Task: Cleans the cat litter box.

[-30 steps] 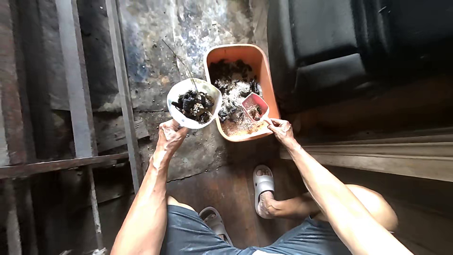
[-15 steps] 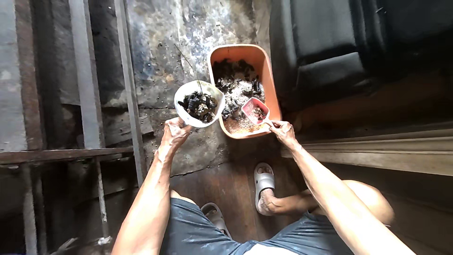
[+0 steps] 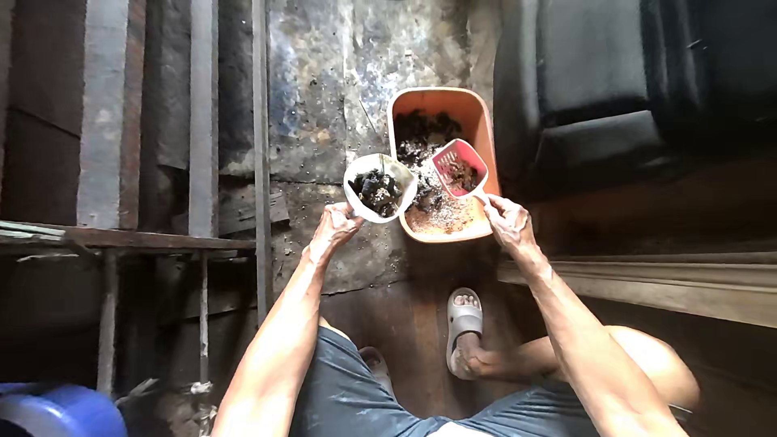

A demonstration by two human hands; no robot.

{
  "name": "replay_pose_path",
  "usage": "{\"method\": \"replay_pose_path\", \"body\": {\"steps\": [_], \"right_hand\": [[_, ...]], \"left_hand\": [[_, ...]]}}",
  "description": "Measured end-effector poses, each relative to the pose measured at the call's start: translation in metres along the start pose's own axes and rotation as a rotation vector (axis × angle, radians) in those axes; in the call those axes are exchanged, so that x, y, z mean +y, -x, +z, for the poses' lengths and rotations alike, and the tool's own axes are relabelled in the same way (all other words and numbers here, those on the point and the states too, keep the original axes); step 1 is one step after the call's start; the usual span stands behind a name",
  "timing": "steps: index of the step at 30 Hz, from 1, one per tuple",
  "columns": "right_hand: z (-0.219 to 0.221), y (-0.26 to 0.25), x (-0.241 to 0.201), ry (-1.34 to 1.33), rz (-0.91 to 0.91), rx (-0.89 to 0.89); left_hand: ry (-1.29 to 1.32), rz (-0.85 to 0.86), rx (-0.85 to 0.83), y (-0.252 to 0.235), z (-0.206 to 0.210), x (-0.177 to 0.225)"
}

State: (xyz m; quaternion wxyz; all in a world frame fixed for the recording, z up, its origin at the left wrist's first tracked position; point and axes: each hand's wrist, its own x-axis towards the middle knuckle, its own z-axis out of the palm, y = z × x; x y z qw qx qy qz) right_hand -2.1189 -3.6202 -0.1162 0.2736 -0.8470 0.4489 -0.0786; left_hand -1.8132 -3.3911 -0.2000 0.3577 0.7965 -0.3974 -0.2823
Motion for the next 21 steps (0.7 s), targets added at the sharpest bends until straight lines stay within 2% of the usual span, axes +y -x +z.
{"method": "replay_pose_path", "body": {"steps": [6, 12, 18, 21], "right_hand": [[0.014, -0.01, -0.06, 0.136, -0.258, 0.163], [0.034, 0.006, -0.075, 0.149, -0.376, 0.212], [0.038, 0.017, -0.074, 0.058, -0.381, 0.319], [0.044, 0.013, -0.08, -0.048, -0.316, 0.348]], "left_hand": [[0.005, -0.002, -0.048, -0.001, 0.007, 0.008], [0.039, 0.037, -0.037, -0.002, 0.013, 0.01], [0.079, 0.082, -0.024, -0.002, 0.012, 0.01], [0.094, 0.133, -0.005, -0.002, 0.012, 0.008]]}}
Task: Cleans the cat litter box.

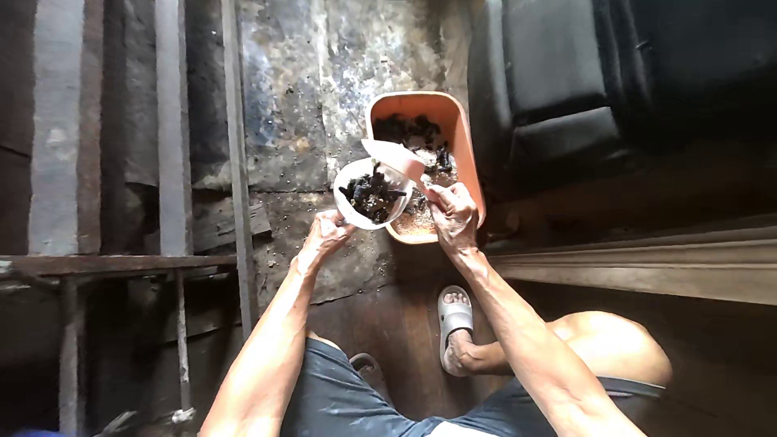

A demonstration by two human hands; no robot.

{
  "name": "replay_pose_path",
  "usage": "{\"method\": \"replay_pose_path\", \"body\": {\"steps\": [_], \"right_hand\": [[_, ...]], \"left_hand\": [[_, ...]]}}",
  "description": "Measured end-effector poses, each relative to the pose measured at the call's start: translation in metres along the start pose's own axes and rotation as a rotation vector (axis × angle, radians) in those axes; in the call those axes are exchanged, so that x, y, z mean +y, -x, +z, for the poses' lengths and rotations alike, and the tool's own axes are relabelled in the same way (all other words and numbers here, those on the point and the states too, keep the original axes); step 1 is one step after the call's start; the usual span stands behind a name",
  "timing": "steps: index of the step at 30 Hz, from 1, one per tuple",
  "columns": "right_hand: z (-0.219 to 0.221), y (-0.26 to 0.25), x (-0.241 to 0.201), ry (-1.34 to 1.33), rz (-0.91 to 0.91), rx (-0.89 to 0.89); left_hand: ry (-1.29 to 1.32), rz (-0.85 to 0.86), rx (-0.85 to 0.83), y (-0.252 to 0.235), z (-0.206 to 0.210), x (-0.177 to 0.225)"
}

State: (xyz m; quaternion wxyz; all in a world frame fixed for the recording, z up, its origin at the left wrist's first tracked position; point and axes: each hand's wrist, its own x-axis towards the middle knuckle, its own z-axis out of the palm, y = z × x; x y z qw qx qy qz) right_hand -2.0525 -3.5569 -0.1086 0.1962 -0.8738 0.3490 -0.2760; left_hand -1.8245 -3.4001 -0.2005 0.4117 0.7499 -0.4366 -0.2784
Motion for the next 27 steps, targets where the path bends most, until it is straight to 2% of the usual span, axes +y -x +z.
{"method": "replay_pose_path", "body": {"steps": [4, 10, 12, 15, 18, 20, 22, 27], "right_hand": [[0.007, 0.005, 0.01, -0.175, 0.171, -0.034], [0.006, 0.005, 0.068, -0.418, 0.552, 0.007], [0.002, 0.008, 0.092, -0.372, 0.656, 0.002], [-0.007, 0.007, 0.121, -0.107, 0.771, -0.202], [-0.01, 0.001, 0.136, 0.143, 0.795, -0.517], [-0.008, -0.003, 0.143, 0.281, 0.769, -0.637], [-0.006, -0.009, 0.143, 0.366, 0.734, -0.708], [0.005, -0.019, 0.144, 0.433, 0.64, -0.751]], "left_hand": [[0.012, -0.007, 0.005, 0.004, -0.009, 0.003], [-0.021, -0.024, 0.038, 0.007, -0.019, -0.002], [-0.018, -0.048, 0.051, 0.008, -0.023, -0.001], [-0.027, -0.052, 0.092, 0.006, -0.029, 0.002], [-0.081, -0.077, 0.138, 0.008, -0.038, 0.011], [-0.112, -0.1, 0.157, 0.009, -0.043, 0.015], [-0.127, -0.127, 0.176, 0.011, -0.048, 0.016], [-0.146, -0.149, 0.212, 0.019, -0.057, 0.013]]}}
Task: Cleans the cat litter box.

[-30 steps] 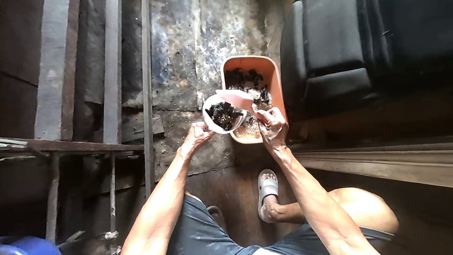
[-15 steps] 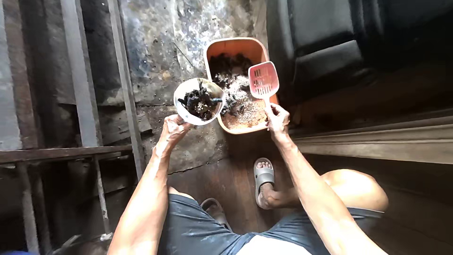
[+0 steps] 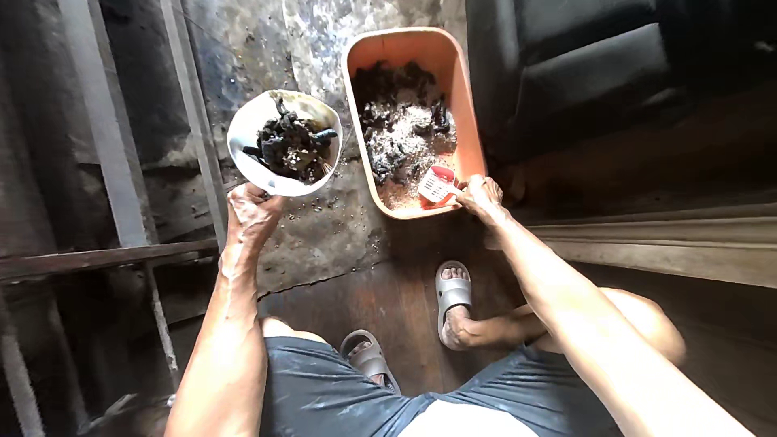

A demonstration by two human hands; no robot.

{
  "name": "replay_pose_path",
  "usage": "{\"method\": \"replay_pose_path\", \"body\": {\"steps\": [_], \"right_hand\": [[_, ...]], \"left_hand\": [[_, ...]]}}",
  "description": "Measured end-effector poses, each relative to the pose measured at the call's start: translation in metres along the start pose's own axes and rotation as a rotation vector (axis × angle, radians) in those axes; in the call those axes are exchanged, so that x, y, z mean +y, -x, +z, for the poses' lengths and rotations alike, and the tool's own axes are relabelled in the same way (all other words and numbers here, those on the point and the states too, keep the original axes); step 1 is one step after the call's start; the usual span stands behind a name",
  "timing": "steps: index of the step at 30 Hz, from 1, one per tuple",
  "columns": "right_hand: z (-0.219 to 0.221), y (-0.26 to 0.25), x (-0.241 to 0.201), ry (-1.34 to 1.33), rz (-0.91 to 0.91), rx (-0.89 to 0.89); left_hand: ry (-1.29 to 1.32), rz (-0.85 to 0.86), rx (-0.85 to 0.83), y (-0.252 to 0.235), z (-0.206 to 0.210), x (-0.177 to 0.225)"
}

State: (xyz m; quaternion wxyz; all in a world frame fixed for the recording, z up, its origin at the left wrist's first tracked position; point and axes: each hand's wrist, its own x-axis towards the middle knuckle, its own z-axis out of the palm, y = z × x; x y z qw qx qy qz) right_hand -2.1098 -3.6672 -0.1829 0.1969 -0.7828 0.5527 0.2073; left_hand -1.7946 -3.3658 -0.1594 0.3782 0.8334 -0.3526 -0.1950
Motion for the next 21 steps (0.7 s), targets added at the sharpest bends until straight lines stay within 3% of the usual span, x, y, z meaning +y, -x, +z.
{"method": "replay_pose_path", "body": {"steps": [12, 21], "right_hand": [[0.043, -0.043, 0.018, -0.252, -0.223, 0.041], [0.055, -0.055, -0.004, -0.216, -0.143, 0.004]], "left_hand": [[-0.068, -0.025, 0.022, 0.006, -0.007, 0.003], [-0.052, -0.009, 0.017, 0.002, 0.002, -0.001]]}}
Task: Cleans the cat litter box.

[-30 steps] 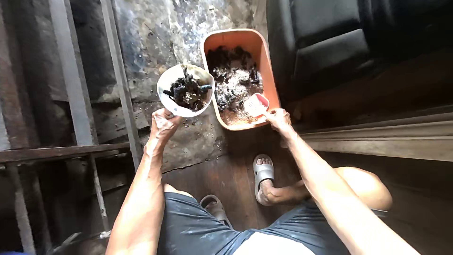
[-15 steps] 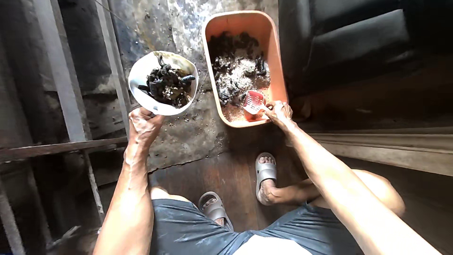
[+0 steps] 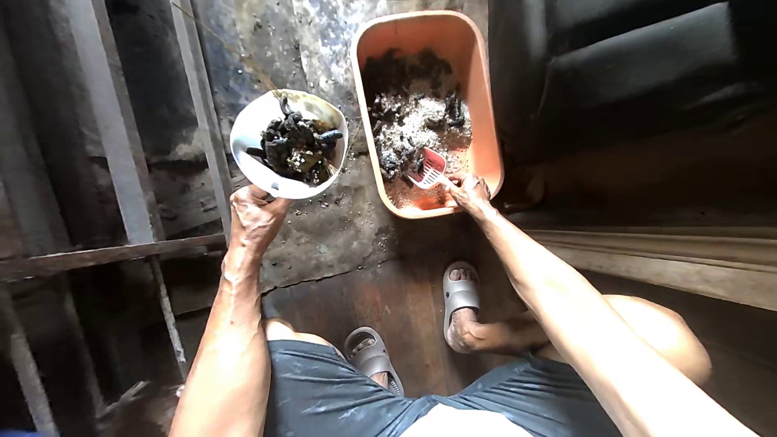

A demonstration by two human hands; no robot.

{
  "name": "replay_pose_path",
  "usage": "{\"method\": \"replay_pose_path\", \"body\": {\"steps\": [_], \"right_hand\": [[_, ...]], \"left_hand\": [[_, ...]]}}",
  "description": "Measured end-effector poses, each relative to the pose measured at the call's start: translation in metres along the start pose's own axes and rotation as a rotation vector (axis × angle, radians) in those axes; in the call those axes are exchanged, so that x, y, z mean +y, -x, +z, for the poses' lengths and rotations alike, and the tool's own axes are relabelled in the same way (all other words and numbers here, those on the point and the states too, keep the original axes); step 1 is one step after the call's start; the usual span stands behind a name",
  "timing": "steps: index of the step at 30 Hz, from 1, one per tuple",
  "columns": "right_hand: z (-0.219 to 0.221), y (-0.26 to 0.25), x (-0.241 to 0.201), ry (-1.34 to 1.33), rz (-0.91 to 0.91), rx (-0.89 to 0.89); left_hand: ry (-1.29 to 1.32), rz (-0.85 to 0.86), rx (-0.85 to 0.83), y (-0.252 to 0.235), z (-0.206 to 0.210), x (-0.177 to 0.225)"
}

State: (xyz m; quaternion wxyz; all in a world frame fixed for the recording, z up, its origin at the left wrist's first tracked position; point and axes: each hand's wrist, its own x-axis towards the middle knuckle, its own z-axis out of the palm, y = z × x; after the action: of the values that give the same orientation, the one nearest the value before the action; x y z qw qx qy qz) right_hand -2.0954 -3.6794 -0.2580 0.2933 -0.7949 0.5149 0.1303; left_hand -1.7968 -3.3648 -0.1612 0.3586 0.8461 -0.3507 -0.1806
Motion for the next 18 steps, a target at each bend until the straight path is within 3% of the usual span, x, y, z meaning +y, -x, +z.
{"method": "replay_pose_path", "body": {"steps": [8, 18], "right_hand": [[-0.031, 0.021, 0.026, -0.069, -0.035, 0.038], [-0.019, 0.052, 0.053, -0.352, -0.053, 0.165]], "left_hand": [[0.009, 0.011, -0.009, 0.001, -0.002, -0.001], [0.04, 0.051, -0.025, -0.005, 0.006, 0.014]]}}
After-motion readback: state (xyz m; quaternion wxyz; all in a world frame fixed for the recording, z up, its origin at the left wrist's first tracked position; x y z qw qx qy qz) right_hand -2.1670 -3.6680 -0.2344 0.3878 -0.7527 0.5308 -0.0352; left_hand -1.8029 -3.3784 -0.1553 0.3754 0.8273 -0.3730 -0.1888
